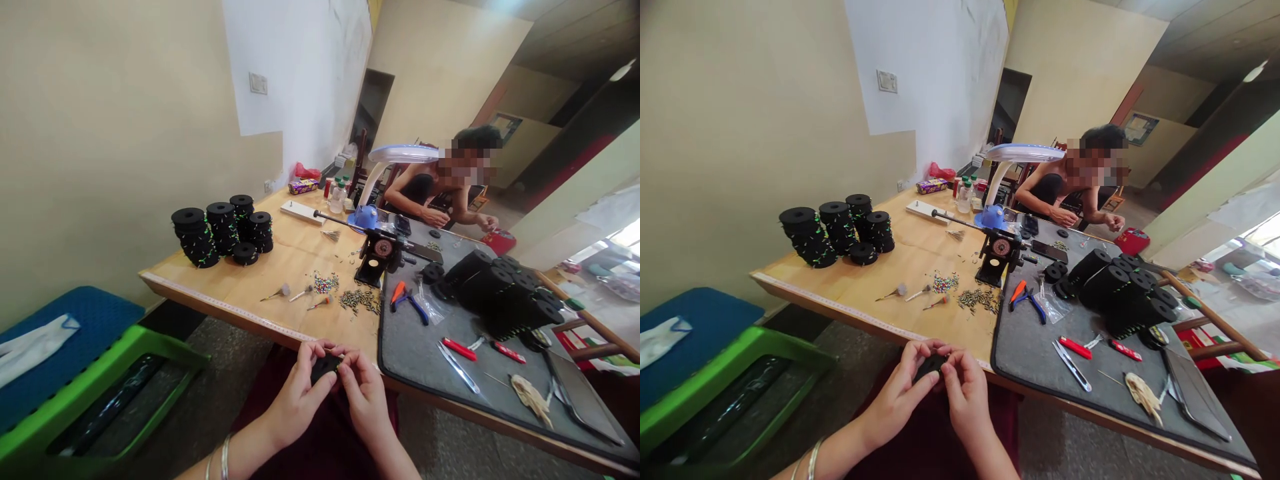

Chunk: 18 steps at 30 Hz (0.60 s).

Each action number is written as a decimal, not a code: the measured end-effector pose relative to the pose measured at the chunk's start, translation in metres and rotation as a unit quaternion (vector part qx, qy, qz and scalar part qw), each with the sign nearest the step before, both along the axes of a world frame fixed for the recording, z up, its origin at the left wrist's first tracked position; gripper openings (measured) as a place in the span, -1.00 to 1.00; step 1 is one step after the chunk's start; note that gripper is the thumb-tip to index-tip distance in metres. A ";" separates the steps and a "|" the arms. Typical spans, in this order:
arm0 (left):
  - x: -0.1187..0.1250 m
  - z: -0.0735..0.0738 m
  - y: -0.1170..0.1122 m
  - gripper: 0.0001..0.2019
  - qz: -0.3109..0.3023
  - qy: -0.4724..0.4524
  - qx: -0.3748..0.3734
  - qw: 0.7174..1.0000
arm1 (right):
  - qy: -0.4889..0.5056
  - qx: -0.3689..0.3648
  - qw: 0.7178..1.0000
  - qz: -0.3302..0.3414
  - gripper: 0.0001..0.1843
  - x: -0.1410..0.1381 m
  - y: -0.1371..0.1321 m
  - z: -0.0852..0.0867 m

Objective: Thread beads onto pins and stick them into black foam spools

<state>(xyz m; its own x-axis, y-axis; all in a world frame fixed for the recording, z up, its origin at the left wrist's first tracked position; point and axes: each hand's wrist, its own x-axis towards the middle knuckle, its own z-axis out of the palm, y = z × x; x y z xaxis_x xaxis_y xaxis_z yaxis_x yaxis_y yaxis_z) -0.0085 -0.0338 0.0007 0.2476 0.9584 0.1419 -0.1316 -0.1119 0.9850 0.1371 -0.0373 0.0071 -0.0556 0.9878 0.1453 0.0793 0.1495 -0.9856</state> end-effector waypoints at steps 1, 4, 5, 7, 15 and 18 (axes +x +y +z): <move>0.002 0.000 0.003 -0.84 0.002 -0.009 -0.011 1.000 | -0.029 0.028 0.999 -0.008 -0.81 0.001 0.000 -0.002; 0.007 0.000 0.010 -0.85 -0.002 -0.028 -0.051 0.998 | -0.090 0.083 0.992 -0.026 -0.87 0.006 0.003 -0.006; 0.009 0.000 0.012 -0.86 -0.005 -0.032 -0.063 0.997 | -0.101 0.092 0.990 -0.029 -0.88 0.007 0.004 -0.008; 0.012 -0.001 0.015 -0.88 -0.012 -0.040 -0.083 0.996 | -0.118 0.107 0.987 -0.029 -0.88 0.009 0.007 -0.009; 0.023 0.006 0.024 -0.94 -0.003 -0.015 -0.078 0.997 | -0.158 0.195 0.968 -0.019 -0.85 0.014 0.013 -0.007; 0.027 0.007 0.027 -0.96 -0.004 -0.001 -0.067 0.998 | -0.166 0.210 0.963 -0.018 -0.84 0.018 0.013 -0.008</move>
<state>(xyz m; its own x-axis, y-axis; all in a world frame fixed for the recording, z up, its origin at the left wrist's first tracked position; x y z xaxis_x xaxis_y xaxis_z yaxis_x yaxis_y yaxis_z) 0.0183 -0.0070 0.0081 0.2551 0.9668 0.0134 -0.1344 0.0217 0.9907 0.1551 -0.0241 -0.0009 -0.1349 0.8484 0.5118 0.3927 0.5200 -0.7585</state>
